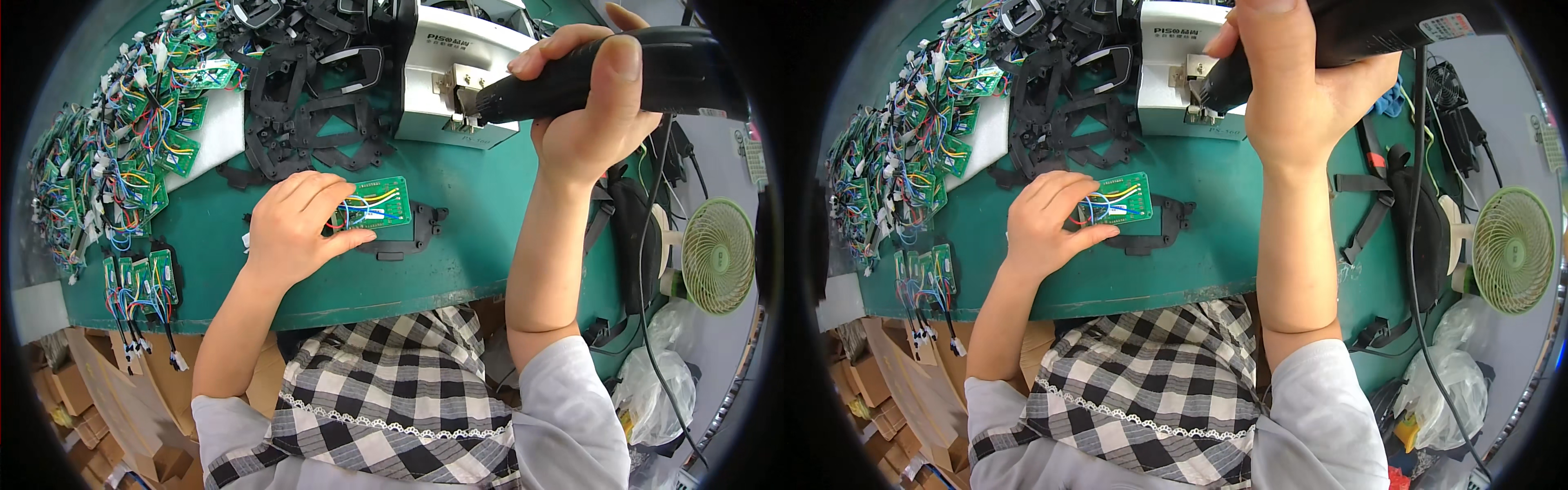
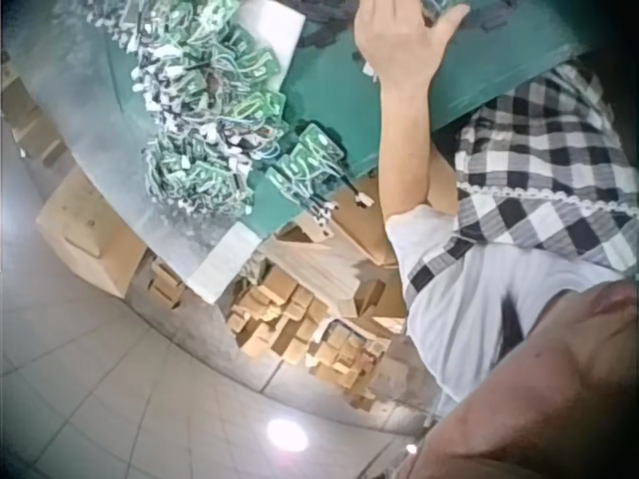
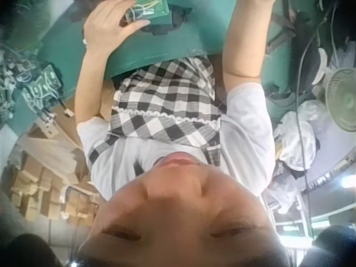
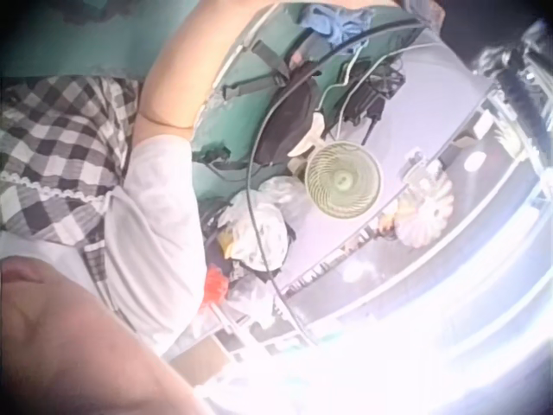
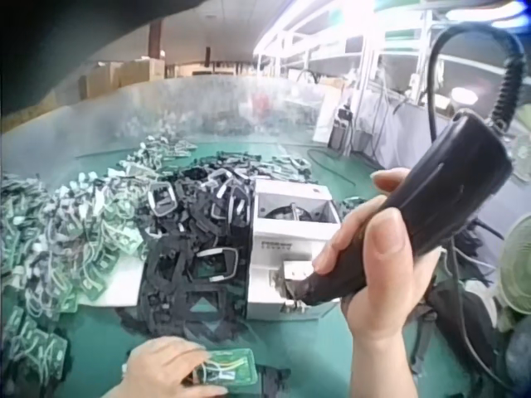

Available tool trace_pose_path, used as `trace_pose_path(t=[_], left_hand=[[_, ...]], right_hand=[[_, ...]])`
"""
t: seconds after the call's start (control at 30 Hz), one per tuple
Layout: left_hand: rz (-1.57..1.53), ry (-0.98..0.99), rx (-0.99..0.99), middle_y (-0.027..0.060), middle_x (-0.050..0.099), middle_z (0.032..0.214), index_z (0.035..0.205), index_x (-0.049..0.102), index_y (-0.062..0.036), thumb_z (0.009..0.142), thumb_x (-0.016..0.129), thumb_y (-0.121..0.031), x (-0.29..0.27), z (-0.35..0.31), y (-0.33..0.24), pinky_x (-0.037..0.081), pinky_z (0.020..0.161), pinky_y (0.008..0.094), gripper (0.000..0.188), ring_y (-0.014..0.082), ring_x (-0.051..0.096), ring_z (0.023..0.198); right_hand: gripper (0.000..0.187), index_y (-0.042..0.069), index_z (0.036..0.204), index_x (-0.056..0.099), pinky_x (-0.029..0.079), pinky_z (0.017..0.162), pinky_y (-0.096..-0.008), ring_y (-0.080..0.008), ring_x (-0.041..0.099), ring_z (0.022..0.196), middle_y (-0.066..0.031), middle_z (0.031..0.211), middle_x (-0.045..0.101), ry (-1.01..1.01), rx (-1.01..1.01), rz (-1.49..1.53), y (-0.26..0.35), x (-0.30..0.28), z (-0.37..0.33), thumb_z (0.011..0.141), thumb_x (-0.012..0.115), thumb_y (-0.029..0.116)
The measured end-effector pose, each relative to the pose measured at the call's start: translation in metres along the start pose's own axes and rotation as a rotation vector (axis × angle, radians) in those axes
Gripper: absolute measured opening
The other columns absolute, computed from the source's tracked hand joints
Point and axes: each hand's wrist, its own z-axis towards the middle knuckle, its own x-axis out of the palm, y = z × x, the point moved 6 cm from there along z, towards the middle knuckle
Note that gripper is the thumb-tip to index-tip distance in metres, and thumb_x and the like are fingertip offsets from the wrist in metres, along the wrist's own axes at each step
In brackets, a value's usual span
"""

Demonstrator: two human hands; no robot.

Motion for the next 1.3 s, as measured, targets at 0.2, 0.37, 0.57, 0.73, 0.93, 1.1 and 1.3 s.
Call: trace_pose_path(t=[0.2, 0.37, 0.57, 0.73, 0.93, 1.1, 1.3], left_hand=[[-0.002, 0.05, 0.057, 0.0066, 0.067, 0.094, 0.093, 0.067, -0.0056, 0.059, 0.084, -0.037, 0.003, 0.003, -0.013, 0.052, 0.076, 0.0363, 0.049, 0.0264, 0.064, 0.087], [-0.03, 0.084, 0.085, 0.0065, 0.067, 0.095, 0.092, 0.067, -0.0059, 0.06, 0.082, -0.039, 0.011, 0.004, -0.02, 0.051, 0.076, 0.0365, 0.048, 0.0258, 0.064, 0.088], [-0.049, 0.158, 0.084, 0.0065, 0.066, 0.096, 0.093, 0.067, -0.0055, 0.062, 0.081, -0.038, 0.018, 0.004, -0.019, 0.052, 0.076, 0.0364, 0.048, 0.025, 0.064, 0.088], [-0.109, 0.194, 0.035, 0.0066, 0.066, 0.097, 0.094, 0.066, -0.0048, 0.062, 0.082, -0.036, 0.021, 0.002, -0.016, 0.052, 0.075, 0.0356, 0.048, 0.0245, 0.064, 0.088], [-0.112, 0.189, 0.039, 0.0066, 0.065, 0.098, 0.096, 0.066, -0.0048, 0.061, 0.082, -0.034, 0.019, 0.001, -0.016, 0.052, 0.074, 0.0358, 0.048, 0.0247, 0.063, 0.087], [-0.123, 0.211, 0.015, 0.0064, 0.063, 0.099, 0.097, 0.066, -0.0043, 0.061, 0.082, -0.034, 0.021, -0.001, -0.015, 0.051, 0.074, 0.0366, 0.049, 0.0251, 0.061, 0.087], [-0.137, 0.239, 0.007, 0.0069, 0.063, 0.1, 0.099, 0.066, -0.0034, 0.061, 0.081, -0.036, 0.022, -0.002, -0.015, 0.05, 0.075, 0.0365, 0.052, 0.0258, 0.06, 0.088]], right_hand=[[0.052, -0.01, 0.111, 0.046, 0.05, 0.049, -0.0315, -0.0215, 0.059, 0.049, -0.0144, 0.065, 0.059, 0.086, 0.257, -0.066, -0.007, -0.019, -0.01, 0.093, 0.053, 0.038], [0.057, -0.01, 0.12, 0.039, 0.051, 0.047, -0.0333, -0.0213, 0.057, 0.048, -0.0141, 0.067, 0.058, 0.108, 0.294, -0.023, -0.006, -0.02, -0.036, 0.092, 0.056, 0.037], [0.059, -0.011, 0.121, 0.038, 0.05, 0.044, -0.0314, -0.0205, 0.057, 0.048, -0.014, 0.069, 0.058, 0.257, 0.359, -0.037, -0.005, -0.009, -0.054, 0.09, 0.06, 0.034], [0.057, -0.01, 0.12, 0.039, 0.051, 0.045, -0.0306, -0.0194, 0.057, 0.048, -0.0133, 0.069, 0.058, 0.234, 0.388, -0.043, -0.007, -0.005, -0.064, 0.089, 0.062, 0.032], [0.055, -0.009, 0.119, 0.04, 0.049, 0.044, -0.0286, -0.0177, 0.056, 0.047, -0.013, 0.068, 0.058, 0.265, 0.333, -0.026, -0.011, -0.004, -0.072, 0.09, 0.062, 0.033], [0.061, -0.007, 0.116, 0.041, 0.047, 0.043, -0.0265, -0.0161, 0.056, 0.047, -0.0124, 0.066, 0.058, 0.367, 0.263, 0.006, -0.005, 0.003, -0.079, 0.086, 0.066, 0.04], [0.064, -0.006, 0.115, 0.04, 0.048, 0.043, -0.0279, -0.0175, 0.057, 0.047, -0.013, 0.063, 0.057, 0.353, 0.294, 0.001, -0.009, -0.006, -0.077, 0.085, 0.064, 0.045]])
